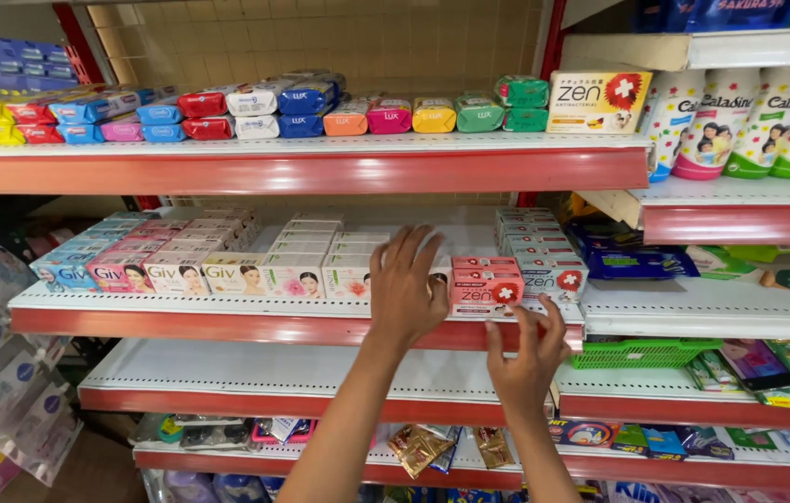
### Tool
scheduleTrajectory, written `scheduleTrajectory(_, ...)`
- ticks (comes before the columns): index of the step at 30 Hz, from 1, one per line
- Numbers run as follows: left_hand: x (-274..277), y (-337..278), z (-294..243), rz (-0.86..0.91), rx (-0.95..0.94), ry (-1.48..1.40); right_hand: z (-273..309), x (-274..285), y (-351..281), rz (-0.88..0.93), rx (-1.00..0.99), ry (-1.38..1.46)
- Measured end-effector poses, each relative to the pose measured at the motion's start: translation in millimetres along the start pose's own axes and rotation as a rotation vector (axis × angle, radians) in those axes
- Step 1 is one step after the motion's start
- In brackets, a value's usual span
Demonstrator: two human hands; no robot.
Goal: Scan and stock bar soap on shelves in a grocery store.
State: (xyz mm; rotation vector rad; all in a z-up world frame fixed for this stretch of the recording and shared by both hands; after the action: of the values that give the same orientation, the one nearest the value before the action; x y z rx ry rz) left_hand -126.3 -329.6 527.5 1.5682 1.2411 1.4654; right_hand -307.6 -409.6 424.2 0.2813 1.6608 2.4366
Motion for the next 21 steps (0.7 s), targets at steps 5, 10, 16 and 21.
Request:
scheduleTrajectory(5, -38, 37, 14, 0.341, -0.203, 0.344, 13, -11, -8, 0.070, 0.096, -0.056)
scheduleTrajectory(10, -68, 27, 43, 0.615, -0.102, 0.473, 4, -15, -11, 0.104, 0.111, -0.079)
scheduleTrajectory(16, -72, 21, 49, 0.874, 0.012, 0.447, 2, -15, -14, 0.116, 0.131, -0.073)
scheduleTrajectory(21, -74, 20, 50, 0.903, 0.015, 0.462, 0, -17, -16, 0.123, 0.131, -0.097)
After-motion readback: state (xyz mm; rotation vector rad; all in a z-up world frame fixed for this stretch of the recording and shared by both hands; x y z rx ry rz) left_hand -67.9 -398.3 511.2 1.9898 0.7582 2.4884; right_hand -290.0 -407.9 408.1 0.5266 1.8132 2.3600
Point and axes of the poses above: each hand's wrist, its own y-axis towards the middle knuckle, its own x-axis out of the back of the hand, z = x × y, the point moved 7 cm from there along y, towards the middle knuckle, and after that the axes turned 13 degrees about y, right-handed, at the moved point
